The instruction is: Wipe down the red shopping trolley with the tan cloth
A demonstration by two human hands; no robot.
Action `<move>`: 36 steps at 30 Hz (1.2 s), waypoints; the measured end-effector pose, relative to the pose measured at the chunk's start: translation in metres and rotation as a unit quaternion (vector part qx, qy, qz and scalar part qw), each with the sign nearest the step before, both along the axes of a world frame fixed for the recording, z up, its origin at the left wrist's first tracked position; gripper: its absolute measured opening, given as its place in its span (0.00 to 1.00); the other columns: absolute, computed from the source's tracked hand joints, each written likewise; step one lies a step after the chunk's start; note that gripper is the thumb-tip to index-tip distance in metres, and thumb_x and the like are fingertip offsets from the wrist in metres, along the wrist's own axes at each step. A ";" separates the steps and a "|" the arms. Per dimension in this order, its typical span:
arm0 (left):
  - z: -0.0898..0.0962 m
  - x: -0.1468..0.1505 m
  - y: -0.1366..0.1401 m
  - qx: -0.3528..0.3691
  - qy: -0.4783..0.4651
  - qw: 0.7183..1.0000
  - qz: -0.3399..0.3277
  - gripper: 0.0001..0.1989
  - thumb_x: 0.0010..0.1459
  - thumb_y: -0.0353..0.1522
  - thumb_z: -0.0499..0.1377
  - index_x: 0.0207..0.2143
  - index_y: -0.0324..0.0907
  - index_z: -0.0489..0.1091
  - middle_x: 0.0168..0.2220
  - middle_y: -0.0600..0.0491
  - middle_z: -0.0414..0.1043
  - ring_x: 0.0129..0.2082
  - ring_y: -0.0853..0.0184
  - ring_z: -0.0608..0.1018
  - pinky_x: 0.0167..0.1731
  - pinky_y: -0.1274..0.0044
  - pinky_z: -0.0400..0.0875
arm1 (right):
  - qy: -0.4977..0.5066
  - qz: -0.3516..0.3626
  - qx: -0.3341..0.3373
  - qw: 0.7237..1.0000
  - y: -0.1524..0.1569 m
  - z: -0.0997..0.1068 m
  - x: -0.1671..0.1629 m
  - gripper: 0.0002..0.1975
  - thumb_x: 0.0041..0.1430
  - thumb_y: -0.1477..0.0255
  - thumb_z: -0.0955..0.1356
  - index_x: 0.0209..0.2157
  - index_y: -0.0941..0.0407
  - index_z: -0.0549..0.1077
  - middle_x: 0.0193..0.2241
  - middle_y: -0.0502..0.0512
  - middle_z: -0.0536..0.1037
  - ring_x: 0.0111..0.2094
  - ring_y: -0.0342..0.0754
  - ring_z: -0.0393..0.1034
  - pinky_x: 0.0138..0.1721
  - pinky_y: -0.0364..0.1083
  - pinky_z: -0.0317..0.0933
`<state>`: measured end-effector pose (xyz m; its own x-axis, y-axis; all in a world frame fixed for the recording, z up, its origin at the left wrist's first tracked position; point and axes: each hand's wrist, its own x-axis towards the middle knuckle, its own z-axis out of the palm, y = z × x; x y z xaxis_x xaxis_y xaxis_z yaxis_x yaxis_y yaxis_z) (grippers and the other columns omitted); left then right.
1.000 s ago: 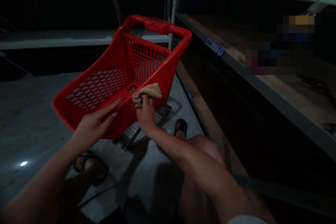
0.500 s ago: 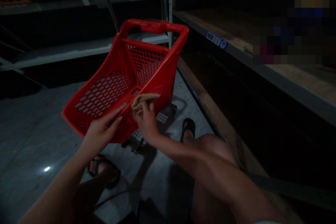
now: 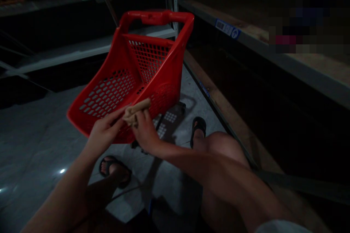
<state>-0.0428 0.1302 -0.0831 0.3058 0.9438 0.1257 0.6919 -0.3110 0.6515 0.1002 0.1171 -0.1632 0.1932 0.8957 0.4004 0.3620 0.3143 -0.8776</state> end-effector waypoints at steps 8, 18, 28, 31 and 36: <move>-0.002 -0.001 0.003 -0.018 -0.045 0.999 0.004 0.26 0.63 0.44 0.54 0.58 0.43 0.74 0.55 0.51 0.78 0.55 0.58 0.79 0.60 0.67 0.70 | 0.040 0.005 0.037 0.998 0.027 0.015 0.041 0.11 0.49 0.81 0.70 0.33 0.53 0.70 0.38 0.51 0.74 0.39 0.46 0.70 0.43 0.44 0.68; 0.001 -0.002 0.003 -0.031 -0.046 0.998 0.004 0.26 0.64 0.45 0.54 0.58 0.42 0.74 0.54 0.50 0.79 0.54 0.57 0.79 0.59 0.67 0.71 | -0.079 0.123 -0.034 0.989 -0.016 -0.024 -0.002 0.18 0.42 0.87 0.66 0.33 0.51 0.73 0.32 0.47 0.73 0.33 0.46 0.71 0.34 0.43 0.66; 0.000 -0.004 -0.002 -0.032 -0.035 0.999 0.019 0.26 0.63 0.47 0.56 0.58 0.45 0.75 0.54 0.51 0.79 0.54 0.56 0.79 0.60 0.66 0.70 | 0.059 -0.140 0.032 0.988 0.032 0.027 0.048 0.21 0.48 0.83 0.65 0.44 0.51 0.70 0.49 0.54 0.66 0.49 0.49 0.68 0.54 0.49 0.67; -0.001 -0.003 -0.001 -0.033 -0.044 0.998 0.027 0.26 0.63 0.47 0.56 0.57 0.44 0.75 0.54 0.51 0.78 0.55 0.57 0.79 0.60 0.66 0.70 | 0.055 -0.069 -0.005 0.996 0.009 0.008 0.012 0.32 0.45 0.83 0.69 0.54 0.51 0.63 0.56 0.60 0.59 0.58 0.55 0.64 0.62 0.54 0.63; 0.001 -0.002 -0.002 -0.024 -0.037 0.999 0.018 0.25 0.64 0.45 0.56 0.57 0.44 0.75 0.55 0.51 0.78 0.55 0.57 0.79 0.60 0.66 0.71 | 0.036 -0.035 0.027 0.998 -0.004 0.007 -0.005 0.39 0.44 0.82 0.72 0.58 0.50 0.60 0.60 0.62 0.54 0.67 0.57 0.52 0.69 0.57 0.55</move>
<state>-0.0447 0.1280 -0.0823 0.2631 0.9595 0.1005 0.6514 -0.2535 0.7151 0.0951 0.1128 -0.1561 0.2839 0.8572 0.4298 0.3208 0.3375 -0.8850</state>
